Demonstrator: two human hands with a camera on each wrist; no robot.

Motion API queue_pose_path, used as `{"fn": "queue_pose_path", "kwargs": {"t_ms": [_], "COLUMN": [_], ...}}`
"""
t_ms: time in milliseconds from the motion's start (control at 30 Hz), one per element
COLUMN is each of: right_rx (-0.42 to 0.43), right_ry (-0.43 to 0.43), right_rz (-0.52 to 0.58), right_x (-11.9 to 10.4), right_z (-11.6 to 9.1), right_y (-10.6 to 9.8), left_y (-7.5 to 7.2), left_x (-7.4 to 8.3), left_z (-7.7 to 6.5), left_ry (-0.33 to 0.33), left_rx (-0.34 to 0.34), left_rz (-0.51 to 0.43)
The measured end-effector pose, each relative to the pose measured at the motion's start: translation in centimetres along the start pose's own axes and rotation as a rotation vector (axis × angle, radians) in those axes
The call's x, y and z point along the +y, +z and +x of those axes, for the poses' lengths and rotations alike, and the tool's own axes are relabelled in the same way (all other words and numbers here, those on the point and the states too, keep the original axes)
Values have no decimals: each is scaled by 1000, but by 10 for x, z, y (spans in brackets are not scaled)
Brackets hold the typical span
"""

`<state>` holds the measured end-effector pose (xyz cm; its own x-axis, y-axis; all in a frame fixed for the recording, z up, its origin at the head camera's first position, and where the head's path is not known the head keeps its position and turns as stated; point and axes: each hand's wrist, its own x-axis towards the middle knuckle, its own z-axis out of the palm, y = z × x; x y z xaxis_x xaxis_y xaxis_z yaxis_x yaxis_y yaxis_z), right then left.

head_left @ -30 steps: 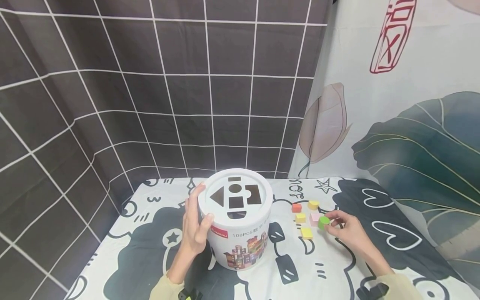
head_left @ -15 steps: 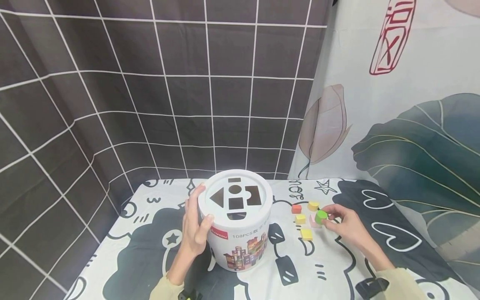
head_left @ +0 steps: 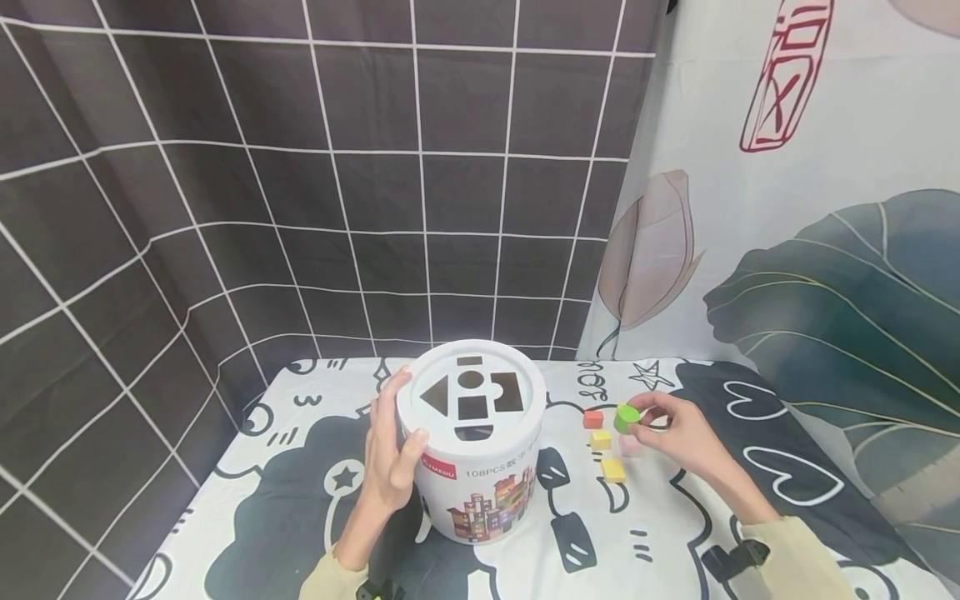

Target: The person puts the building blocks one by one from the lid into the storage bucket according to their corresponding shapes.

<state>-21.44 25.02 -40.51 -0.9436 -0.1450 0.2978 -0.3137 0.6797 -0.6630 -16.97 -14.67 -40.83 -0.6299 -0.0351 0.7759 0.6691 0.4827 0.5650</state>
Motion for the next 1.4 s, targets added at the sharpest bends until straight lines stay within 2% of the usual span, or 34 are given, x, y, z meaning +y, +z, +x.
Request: {"fn": "queue_pose_path", "kwargs": {"t_ms": [200,600,933,1167,1400], "right_rx": [-14,-58,-68,-105,-180], "right_ry": [-93,-134,-229,-300,-319], "right_rz": [20,17,62,111,161], "right_x": [-17,-52,-83,-112,-138], "right_z": [9,28,43,58,70], "right_y": [-5,-12,-16,-9,6], "left_y": [0,-1,-2,-2,-2], "left_x": [2,2,0,-1,1], "left_z": [1,0,3,3,3], "left_ry": [9,11,30,38,31], "left_rx": [5,8,4,13,5], "left_rz": [-3,8,4,0,-5]}}
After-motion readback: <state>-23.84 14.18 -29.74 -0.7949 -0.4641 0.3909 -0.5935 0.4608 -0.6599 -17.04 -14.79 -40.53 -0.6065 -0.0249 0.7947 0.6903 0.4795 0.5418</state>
